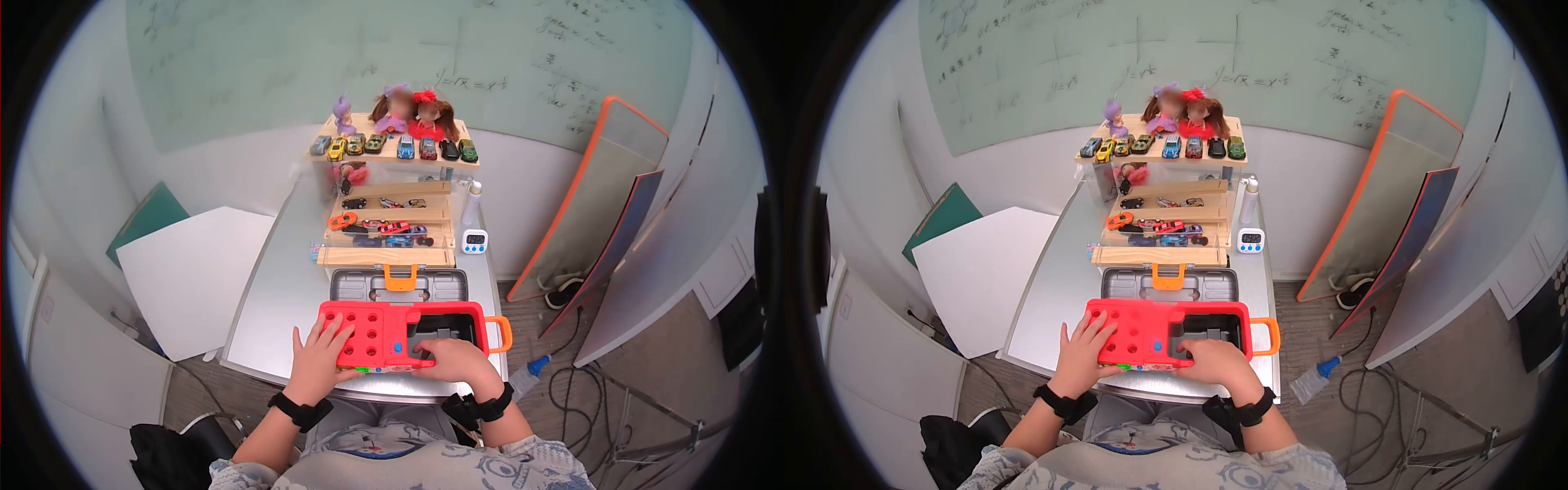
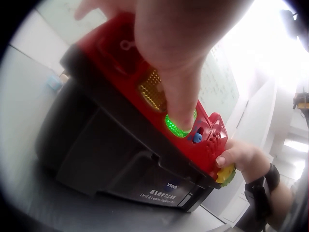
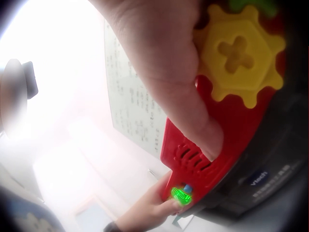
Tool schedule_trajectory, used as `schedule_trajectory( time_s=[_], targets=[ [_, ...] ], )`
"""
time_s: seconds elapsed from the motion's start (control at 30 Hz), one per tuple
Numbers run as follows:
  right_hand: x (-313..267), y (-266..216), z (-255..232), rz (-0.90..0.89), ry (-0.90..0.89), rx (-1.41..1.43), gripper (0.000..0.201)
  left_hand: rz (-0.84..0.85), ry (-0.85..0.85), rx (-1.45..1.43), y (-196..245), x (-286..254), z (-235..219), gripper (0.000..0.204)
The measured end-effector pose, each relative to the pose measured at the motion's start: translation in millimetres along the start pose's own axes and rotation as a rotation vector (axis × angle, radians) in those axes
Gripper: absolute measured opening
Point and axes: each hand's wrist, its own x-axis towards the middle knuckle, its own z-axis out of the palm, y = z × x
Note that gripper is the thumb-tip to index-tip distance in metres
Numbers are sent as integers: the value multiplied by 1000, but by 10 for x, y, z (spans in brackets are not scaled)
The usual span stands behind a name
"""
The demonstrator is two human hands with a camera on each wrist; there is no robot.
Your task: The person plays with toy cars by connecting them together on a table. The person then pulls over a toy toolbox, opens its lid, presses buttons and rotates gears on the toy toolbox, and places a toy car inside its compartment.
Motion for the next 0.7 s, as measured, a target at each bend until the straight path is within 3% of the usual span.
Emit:
schedule_trajectory(
  time_s=[0.3, 0.57, 0.7],
  targets=[
    [26, -4, -11, 14, -57, -14, 48, -13, 41, -28, -16, -11, 60, 83],
    [141, 140, 70, -55, -120, -60, 60, -30, 95, -116, -28, -3, 84, 86],
    [195, 117, 42, -29, -213, -30, 64, 88, 179, -224, -118, 32, 137, 81]
  ],
)
